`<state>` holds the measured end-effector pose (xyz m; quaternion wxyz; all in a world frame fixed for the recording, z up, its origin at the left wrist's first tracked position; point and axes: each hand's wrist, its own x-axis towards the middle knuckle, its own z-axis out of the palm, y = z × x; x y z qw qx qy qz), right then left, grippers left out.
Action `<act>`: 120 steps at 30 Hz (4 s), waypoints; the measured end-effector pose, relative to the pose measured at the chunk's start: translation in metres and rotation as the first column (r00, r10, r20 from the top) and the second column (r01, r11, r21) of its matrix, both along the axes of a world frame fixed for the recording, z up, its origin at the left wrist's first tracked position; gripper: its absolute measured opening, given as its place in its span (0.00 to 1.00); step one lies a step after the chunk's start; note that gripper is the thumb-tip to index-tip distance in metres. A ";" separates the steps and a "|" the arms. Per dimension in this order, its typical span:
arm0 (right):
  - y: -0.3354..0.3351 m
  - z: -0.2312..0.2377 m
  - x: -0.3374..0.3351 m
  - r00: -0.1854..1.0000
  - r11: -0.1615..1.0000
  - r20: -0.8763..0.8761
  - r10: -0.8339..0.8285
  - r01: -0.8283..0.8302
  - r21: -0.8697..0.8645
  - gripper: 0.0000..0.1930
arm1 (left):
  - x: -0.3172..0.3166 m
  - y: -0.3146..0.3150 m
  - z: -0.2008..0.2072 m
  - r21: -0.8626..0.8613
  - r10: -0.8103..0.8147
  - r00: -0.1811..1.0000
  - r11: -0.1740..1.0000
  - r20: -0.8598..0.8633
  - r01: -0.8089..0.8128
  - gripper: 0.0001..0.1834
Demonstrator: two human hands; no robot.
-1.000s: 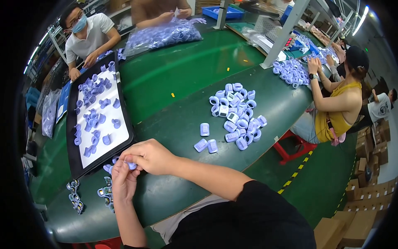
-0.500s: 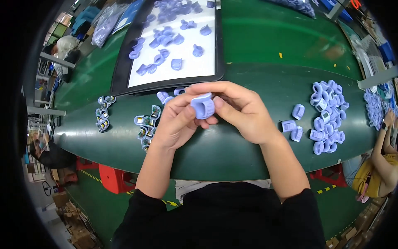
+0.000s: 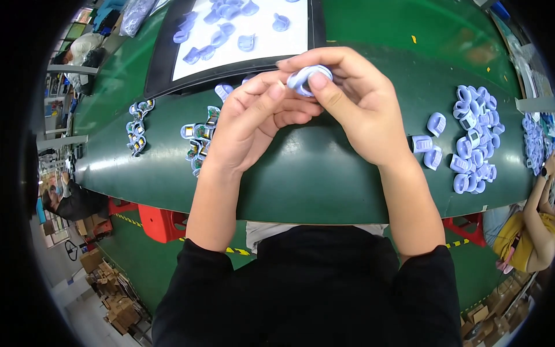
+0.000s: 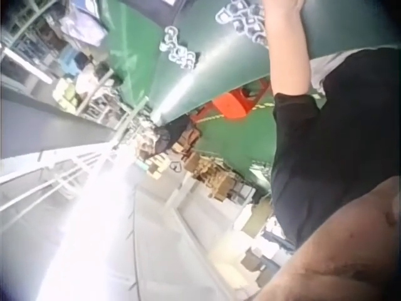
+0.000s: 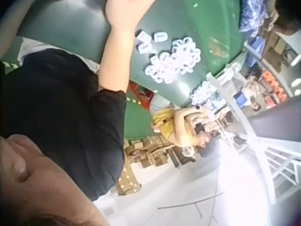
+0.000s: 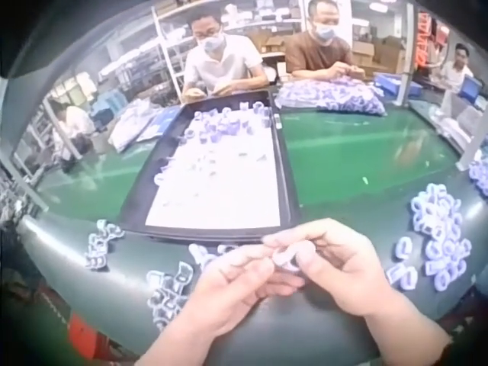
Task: Assembling small electronic modules by inserting them into light blue plastic housings on a production line.
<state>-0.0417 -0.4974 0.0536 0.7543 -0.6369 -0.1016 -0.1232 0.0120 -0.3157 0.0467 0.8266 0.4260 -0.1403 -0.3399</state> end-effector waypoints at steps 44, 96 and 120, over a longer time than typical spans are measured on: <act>-0.002 -0.006 -0.001 0.946 0.907 0.035 0.323 -0.320 0.273 0.18 | -0.011 0.002 0.000 -0.071 0.083 0.973 0.995 0.215 -0.069 0.14; 0.076 -0.006 -0.015 0.994 0.258 0.107 0.008 0.102 -0.961 0.08 | -0.043 0.144 -0.035 0.458 -0.216 0.412 0.250 0.885 -0.853 0.34; 0.009 0.007 -0.017 0.970 0.693 0.025 -0.240 0.189 -0.696 0.08 | 0.000 0.047 0.042 0.615 -0.012 0.733 0.553 0.680 -0.562 0.10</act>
